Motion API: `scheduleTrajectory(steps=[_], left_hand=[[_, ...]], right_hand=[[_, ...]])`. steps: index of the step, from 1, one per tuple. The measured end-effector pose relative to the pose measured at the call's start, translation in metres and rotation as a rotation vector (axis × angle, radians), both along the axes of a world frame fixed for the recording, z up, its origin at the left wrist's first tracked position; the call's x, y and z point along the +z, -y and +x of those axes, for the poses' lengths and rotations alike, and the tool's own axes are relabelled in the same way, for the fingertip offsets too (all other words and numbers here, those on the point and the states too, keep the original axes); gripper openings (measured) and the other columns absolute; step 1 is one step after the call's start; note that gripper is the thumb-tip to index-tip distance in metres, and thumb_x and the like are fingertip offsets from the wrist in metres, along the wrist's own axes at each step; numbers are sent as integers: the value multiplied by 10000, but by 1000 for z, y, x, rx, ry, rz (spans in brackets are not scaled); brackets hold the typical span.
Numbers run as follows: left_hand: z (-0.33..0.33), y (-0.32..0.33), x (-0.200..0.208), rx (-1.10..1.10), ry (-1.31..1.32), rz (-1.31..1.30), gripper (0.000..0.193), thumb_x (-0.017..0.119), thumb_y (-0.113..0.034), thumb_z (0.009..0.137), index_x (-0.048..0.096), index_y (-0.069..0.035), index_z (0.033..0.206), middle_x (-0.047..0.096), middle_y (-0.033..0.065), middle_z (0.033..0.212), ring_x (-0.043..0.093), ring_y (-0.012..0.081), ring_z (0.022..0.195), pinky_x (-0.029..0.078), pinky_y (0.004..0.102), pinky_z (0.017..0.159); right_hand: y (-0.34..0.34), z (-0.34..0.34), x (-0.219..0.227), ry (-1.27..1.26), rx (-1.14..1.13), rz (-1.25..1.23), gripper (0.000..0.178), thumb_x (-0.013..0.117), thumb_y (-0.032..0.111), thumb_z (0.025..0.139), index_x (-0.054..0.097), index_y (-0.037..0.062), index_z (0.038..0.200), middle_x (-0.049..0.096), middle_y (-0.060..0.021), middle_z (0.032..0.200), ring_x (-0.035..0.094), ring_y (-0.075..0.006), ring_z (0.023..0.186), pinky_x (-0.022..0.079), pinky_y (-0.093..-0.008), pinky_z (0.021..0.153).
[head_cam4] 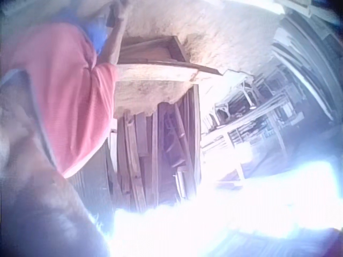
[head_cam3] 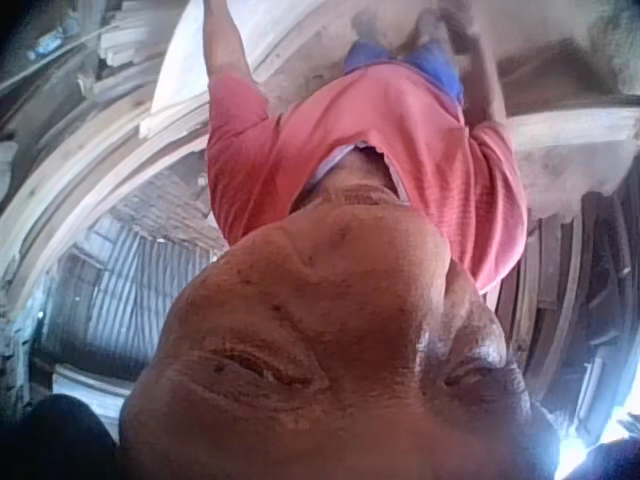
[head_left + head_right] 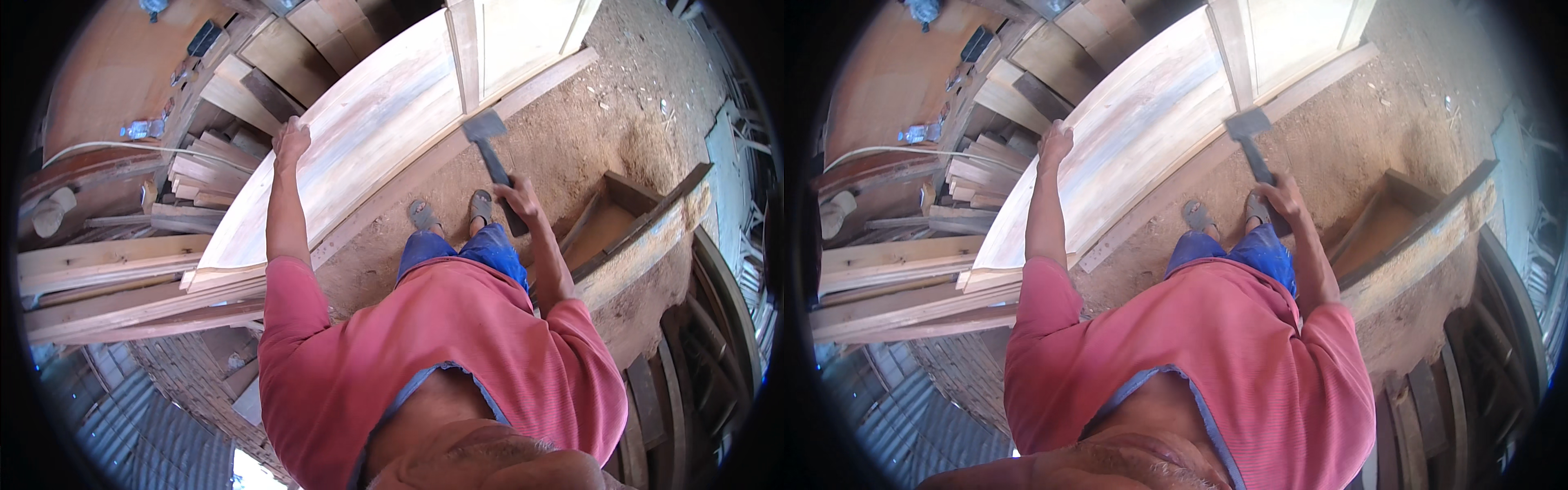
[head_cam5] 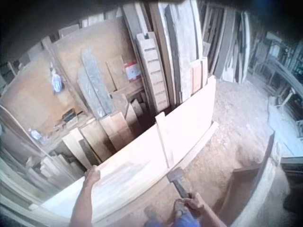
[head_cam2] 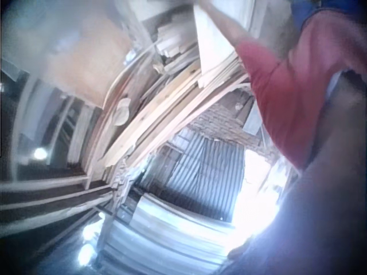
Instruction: The person kneels and stands while assembling a large curved wooden panel. They position and tap wooden strips into place using a hammer, then lift and reposition the panel to continue assembly.
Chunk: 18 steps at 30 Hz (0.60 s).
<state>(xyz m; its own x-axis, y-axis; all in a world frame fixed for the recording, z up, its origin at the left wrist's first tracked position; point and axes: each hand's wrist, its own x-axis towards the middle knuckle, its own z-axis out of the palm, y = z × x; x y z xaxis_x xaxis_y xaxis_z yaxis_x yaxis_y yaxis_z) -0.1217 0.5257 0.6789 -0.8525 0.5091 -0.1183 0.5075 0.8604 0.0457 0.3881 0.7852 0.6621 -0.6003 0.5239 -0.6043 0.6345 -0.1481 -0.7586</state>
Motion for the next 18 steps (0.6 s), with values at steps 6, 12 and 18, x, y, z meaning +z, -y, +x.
scheduleTrajectory(steps=[6, 12, 18], left_hand=[[6, -2, -25, 59, -54, 0, 334, 622, -275, 969, 596, -130, 1270, 631, 174, 1260, 551, 371, 1234, 377, 550, 1005], [8, -8, -15, 95, -23, -20, 318, 624, -259, 965, 592, -123, 1251, 625, 188, 1250, 547, 375, 1257, 378, 562, 1034], [5, -11, -13, 99, -10, -52, 400, 570, -343, 989, 576, -111, 1315, 615, 200, 1302, 532, 386, 1298, 366, 568, 1083]], right_hand=[[53, 197, -39, 141, -732, 3, 343, 740, 366, 950, 672, 44, 850, 648, -29, 709, 619, -116, 595, 491, -291, 548], [88, 358, -74, 257, -1176, 237, 488, 669, 421, 976, 695, -55, 1081, 685, -107, 892, 645, -206, 772, 536, -364, 711], [141, 450, -117, 479, -1266, 57, 489, 643, 401, 934, 715, -57, 1091, 713, -179, 929, 696, -293, 894, 534, -411, 830]])
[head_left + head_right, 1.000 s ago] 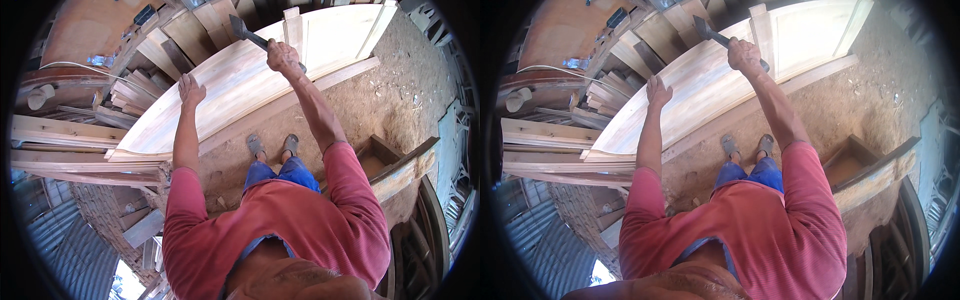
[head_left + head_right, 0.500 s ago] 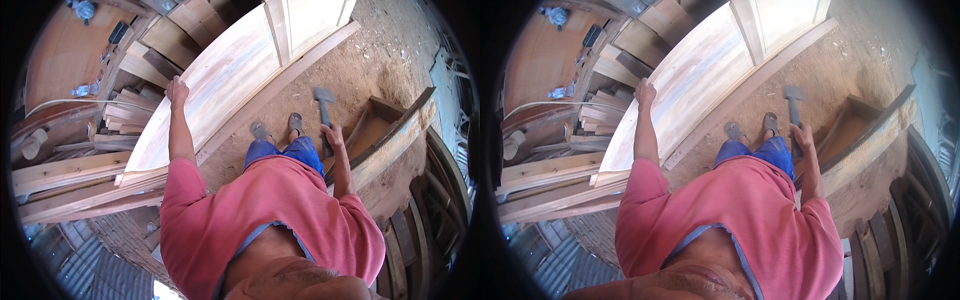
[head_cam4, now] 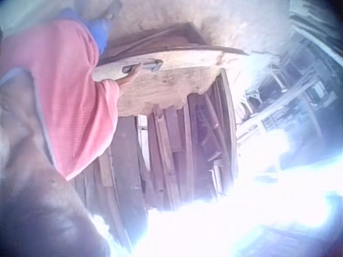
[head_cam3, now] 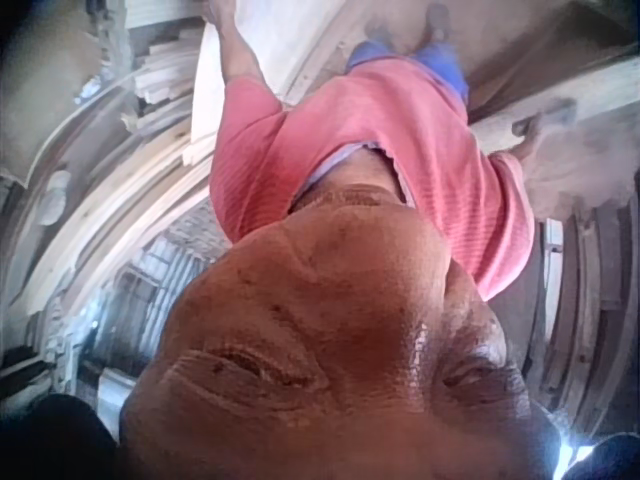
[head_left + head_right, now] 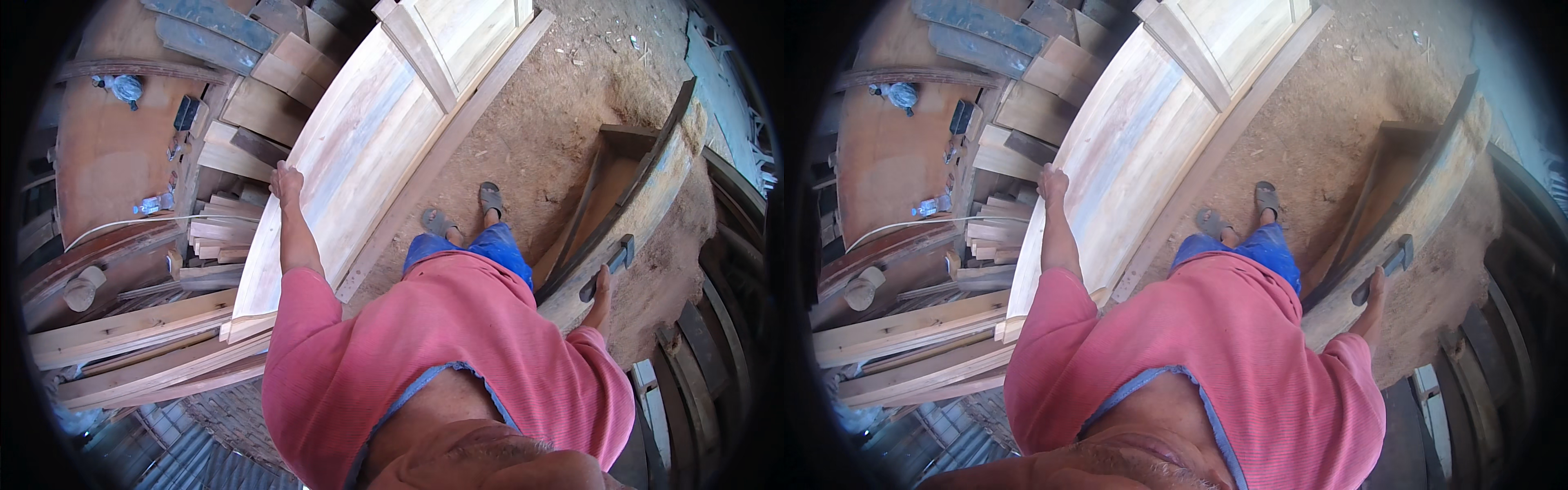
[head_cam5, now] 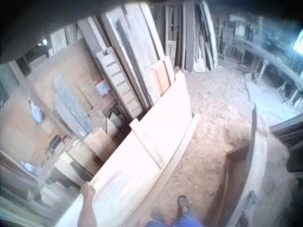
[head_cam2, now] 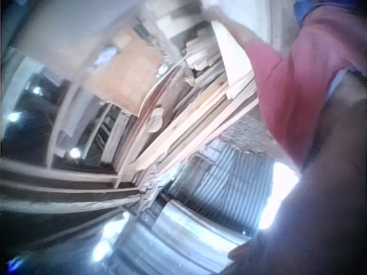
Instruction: The person kneels and stands while assembling a large curved wooden panel. They position and tap wooden strips into place using a hammer, then lift and reposition the panel to continue assembly.
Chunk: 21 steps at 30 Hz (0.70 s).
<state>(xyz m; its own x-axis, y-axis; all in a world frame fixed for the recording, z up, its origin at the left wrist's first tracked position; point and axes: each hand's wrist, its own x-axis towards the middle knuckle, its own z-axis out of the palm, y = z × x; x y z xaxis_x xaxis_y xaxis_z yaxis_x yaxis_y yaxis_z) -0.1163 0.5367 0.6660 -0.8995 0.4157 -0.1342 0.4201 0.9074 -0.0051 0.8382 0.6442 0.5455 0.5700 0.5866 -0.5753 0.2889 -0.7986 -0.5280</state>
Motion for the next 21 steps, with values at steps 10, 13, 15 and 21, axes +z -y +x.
scheduleTrajectory(steps=[10, 13, 15, 21], left_hand=[[-5, 3, -2, 10, 18, 43, 409, 512, -402, 1023, 616, -107, 1286, 663, 180, 1287, 584, 374, 1266, 402, 549, 1070], [-7, 7, -4, -15, 15, 102, 373, 508, -381, 1028, 653, -98, 1221, 698, 169, 1222, 617, 377, 1215, 424, 545, 1050], [-6, 12, -2, -31, 36, 119, 359, 510, -366, 1028, 662, -91, 1201, 702, 163, 1219, 620, 376, 1208, 436, 544, 1033], [17, 16, -5, -38, 5, 100, 378, 551, -300, 993, 617, -69, 1285, 601, 217, 1368, 514, 422, 1316, 351, 575, 1102]], right_hand=[[-15, -65, 0, 657, 609, -305, 438, 579, 369, 883, 728, -9, 1046, 690, -256, 1207, 635, -428, 1186, 495, -480, 1031], [-52, -139, -3, 518, 1145, -84, 405, 574, 353, 885, 728, -8, 988, 696, -270, 1120, 654, -429, 1114, 500, -507, 982], [-72, -189, -4, 502, 1426, 116, 341, 556, 292, 887, 740, 7, 920, 723, -239, 998, 685, -426, 944, 545, -481, 860], [-120, -316, -24, 62, 1239, 7, 379, 600, 330, 865, 726, -19, 939, 719, -245, 884, 710, -368, 879, 532, -443, 812]])
